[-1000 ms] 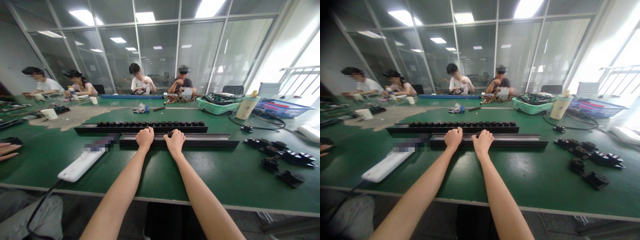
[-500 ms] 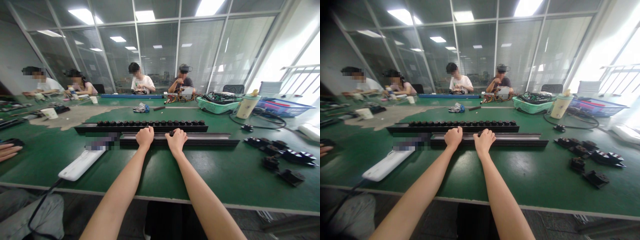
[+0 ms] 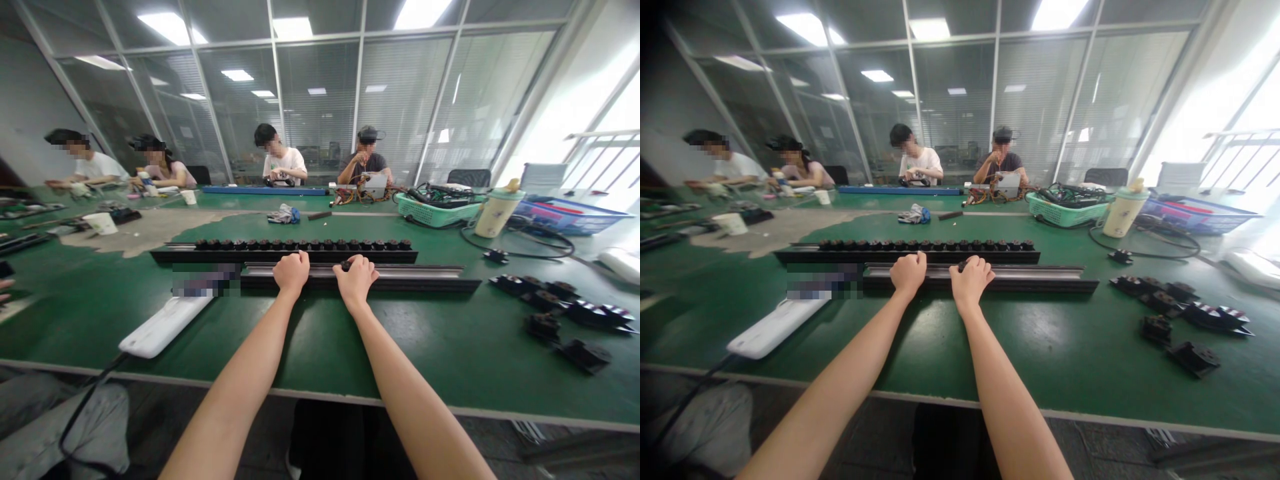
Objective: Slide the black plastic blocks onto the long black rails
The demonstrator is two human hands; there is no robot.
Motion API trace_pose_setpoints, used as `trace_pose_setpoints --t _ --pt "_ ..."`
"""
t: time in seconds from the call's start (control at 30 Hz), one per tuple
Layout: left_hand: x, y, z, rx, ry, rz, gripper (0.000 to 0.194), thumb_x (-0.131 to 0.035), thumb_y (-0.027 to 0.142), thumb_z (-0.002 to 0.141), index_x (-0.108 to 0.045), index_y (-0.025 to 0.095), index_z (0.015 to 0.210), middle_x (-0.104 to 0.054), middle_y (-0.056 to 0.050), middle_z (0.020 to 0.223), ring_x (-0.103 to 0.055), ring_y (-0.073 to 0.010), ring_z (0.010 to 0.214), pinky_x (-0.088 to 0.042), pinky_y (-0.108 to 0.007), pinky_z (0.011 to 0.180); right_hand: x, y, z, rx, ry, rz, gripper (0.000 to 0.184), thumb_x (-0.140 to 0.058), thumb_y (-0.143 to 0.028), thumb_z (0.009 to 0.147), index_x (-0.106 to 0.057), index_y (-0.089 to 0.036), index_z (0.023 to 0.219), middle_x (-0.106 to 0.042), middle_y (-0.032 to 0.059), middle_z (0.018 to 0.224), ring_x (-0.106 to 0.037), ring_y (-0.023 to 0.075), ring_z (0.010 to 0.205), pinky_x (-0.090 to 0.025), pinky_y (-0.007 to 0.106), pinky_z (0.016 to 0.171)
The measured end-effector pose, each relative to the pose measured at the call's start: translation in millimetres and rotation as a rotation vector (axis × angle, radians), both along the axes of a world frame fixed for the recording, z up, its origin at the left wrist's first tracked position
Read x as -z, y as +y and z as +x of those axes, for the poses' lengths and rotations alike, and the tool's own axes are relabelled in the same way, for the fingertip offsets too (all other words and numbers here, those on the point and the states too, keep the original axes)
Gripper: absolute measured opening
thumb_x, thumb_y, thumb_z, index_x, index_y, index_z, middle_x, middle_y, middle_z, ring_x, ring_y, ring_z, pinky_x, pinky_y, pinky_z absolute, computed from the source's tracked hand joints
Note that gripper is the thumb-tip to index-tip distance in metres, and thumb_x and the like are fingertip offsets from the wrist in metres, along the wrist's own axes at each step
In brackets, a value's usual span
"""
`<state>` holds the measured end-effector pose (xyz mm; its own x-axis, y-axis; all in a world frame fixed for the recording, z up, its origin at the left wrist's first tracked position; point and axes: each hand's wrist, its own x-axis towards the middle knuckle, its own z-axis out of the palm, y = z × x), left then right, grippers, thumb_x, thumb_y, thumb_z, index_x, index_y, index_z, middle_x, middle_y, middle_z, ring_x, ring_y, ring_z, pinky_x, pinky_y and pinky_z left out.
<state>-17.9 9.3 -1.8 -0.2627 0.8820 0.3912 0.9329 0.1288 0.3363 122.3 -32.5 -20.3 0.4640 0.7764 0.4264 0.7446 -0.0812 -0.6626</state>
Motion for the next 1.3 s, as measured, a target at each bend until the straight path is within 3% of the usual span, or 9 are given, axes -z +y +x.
trace_pose_setpoints --t 0.37,0.63,1.3 --pt "0.7 0 -1 0.007 -0.007 0.004 0.06 -0.03 0.04 0.106 -0.085 0.015 0.104 -0.08 -0.019 0.099 -0.077 -0.0335 0.1 -0.056 -0.04 0.089 -1.9 -5 -4 0.044 -0.053 -0.078 0.033 -0.059 -0.031 0.087 -0.059 -0.015 0.116 -0.067 0.0193 0.117 -0.053 0.0374 0.115 -0.034 0.045 0.098" --pt "1.5 2 -1 0.005 0.002 0.009 0.061 -0.03 0.04 0.106 -0.085 0.014 0.103 -0.08 -0.019 0.098 -0.077 -0.0342 0.098 -0.057 -0.041 0.087 -1.6 -5 -2 0.033 -0.087 -0.102 0.033 -0.06 -0.034 0.09 -0.065 -0.012 0.113 -0.066 0.0213 0.122 -0.052 0.0387 0.12 -0.035 0.047 0.1" --pt "-2.2 -1 0 0.012 -0.011 -0.013 0.061 -0.029 0.04 0.106 -0.085 0.015 0.104 -0.08 -0.02 0.099 -0.077 -0.0342 0.099 -0.056 -0.04 0.087 -3.3 -3 8 0.076 -0.08 -0.151 0.036 -0.061 -0.037 0.088 -0.063 -0.014 0.115 -0.067 0.023 0.119 -0.052 0.0405 0.118 -0.033 0.048 0.099"
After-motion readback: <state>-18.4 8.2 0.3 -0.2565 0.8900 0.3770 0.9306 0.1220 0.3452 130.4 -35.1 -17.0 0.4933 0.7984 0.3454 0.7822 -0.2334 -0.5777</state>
